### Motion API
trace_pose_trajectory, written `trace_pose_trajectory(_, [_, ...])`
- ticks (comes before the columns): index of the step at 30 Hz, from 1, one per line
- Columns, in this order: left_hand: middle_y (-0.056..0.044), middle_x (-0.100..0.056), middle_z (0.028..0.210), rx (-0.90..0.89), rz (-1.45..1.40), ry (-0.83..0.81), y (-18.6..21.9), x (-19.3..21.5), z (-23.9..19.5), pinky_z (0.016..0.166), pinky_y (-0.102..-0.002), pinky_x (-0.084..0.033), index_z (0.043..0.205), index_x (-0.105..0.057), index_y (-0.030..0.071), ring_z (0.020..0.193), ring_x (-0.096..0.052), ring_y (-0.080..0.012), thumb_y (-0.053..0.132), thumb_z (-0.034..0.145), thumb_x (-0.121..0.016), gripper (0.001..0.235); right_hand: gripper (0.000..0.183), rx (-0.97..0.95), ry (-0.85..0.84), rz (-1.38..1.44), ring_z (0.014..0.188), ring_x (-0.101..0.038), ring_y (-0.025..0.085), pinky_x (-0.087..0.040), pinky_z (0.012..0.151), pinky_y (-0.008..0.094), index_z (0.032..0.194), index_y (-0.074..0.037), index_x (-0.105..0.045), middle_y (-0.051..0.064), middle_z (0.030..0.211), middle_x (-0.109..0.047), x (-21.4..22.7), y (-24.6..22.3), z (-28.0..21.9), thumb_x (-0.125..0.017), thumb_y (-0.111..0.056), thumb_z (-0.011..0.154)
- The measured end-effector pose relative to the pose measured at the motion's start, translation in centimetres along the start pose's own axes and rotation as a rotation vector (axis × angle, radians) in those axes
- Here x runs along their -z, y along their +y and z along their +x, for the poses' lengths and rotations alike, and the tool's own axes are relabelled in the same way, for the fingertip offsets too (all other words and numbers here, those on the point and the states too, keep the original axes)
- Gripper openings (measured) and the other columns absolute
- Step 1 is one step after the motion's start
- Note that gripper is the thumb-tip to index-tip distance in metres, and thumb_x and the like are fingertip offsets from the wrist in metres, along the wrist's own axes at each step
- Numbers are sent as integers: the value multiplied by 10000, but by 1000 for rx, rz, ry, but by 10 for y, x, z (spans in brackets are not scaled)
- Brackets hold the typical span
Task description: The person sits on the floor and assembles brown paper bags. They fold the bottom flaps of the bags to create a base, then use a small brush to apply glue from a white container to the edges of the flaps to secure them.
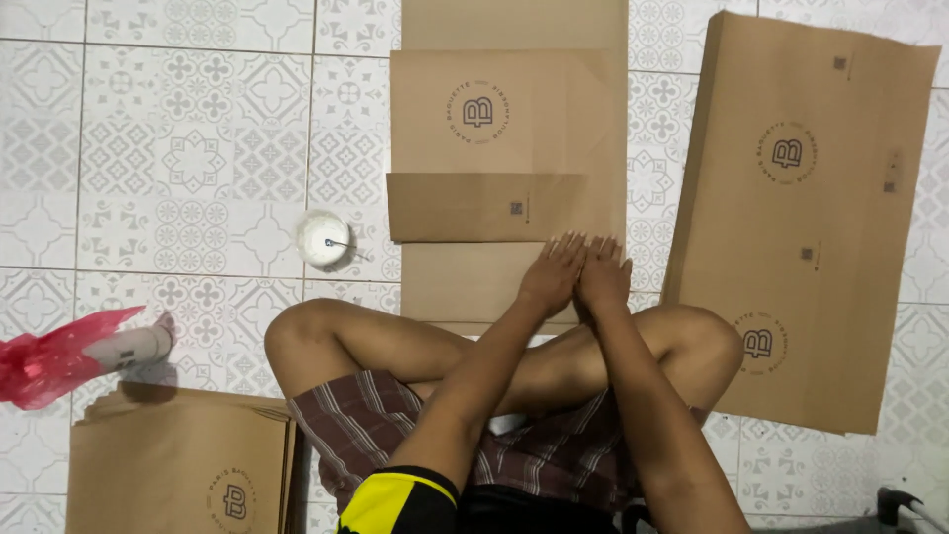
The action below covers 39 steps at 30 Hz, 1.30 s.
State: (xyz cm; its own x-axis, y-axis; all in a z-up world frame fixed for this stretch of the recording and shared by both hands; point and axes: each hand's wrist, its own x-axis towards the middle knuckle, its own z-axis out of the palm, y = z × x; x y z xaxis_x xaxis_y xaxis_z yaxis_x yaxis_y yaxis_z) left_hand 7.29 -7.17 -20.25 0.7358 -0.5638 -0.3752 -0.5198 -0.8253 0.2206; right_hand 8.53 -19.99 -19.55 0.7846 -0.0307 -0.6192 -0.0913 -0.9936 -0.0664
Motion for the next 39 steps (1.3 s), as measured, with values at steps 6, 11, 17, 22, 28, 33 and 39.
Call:
trace_pose_trajectory(6, [-69,-119,1730,6,-60,0,-28,22,-40,1324,-429,-34,1646,-146,111,1603,-71,-235,438,1120,-149,620,1018,-13,-18,-15,1574,-165,431,-145,1238,628,1629,64,-148,314,1680,-194,35,-22,-33,-738,-351,911])
trace_pose_trajectory(11, [-66,-136,1728,42,-63,-10,-73,28,-84,1325,-434,-49,1647,-160,131,1599,-98,-234,529,1102,-138,675,1021,2,-5,38,1573,-170,448,-155,1224,639,1620,86,-173,334,1671,-199,48,-27,-48,-716,-420,919])
trace_pose_trajectory(17, [-79,-199,1715,128,-69,-14,-128,39,-136,1317,-445,-111,1642,-199,126,1587,-166,-261,556,1095,-164,696,1032,1,-5,2,1580,-170,429,-176,1217,651,1633,63,-154,311,1685,-186,45,-25,-47,-667,-495,932])
trace_pose_trajectory(22, [-72,-164,1721,194,10,-67,-159,47,-173,1306,-462,-144,1649,-162,138,1585,-137,-283,578,1089,-124,713,1039,9,9,-3,1583,-172,417,-188,1211,653,1640,47,-156,298,1689,-195,42,-22,-46,-659,-521,930])
trace_pose_trajectory(28, [-56,-49,1736,428,8,-151,-163,48,-192,1312,-470,-41,1658,-83,144,1593,-51,-288,613,1064,-88,757,1024,8,10,-11,1594,-139,391,-216,1207,652,1651,13,-127,276,1705,-152,39,-19,-44,-628,-533,943])
trace_pose_trajectory(33, [-112,-34,1732,593,-95,-146,-166,33,-191,1311,-492,-57,1657,-61,98,1591,-41,-324,631,1061,-99,801,1034,0,9,9,1598,-131,382,-212,1220,651,1652,9,-131,263,1712,-140,45,-21,-49,-616,-565,940])
trace_pose_trajectory(39, [-148,-149,1716,680,-232,3,-177,12,-188,1265,-505,-215,1640,-153,48,1588,-103,-334,585,1080,-103,777,1047,-4,19,102,1601,-101,366,-170,1232,640,1656,0,-125,246,1722,-93,45,-22,-53,-656,-530,926])
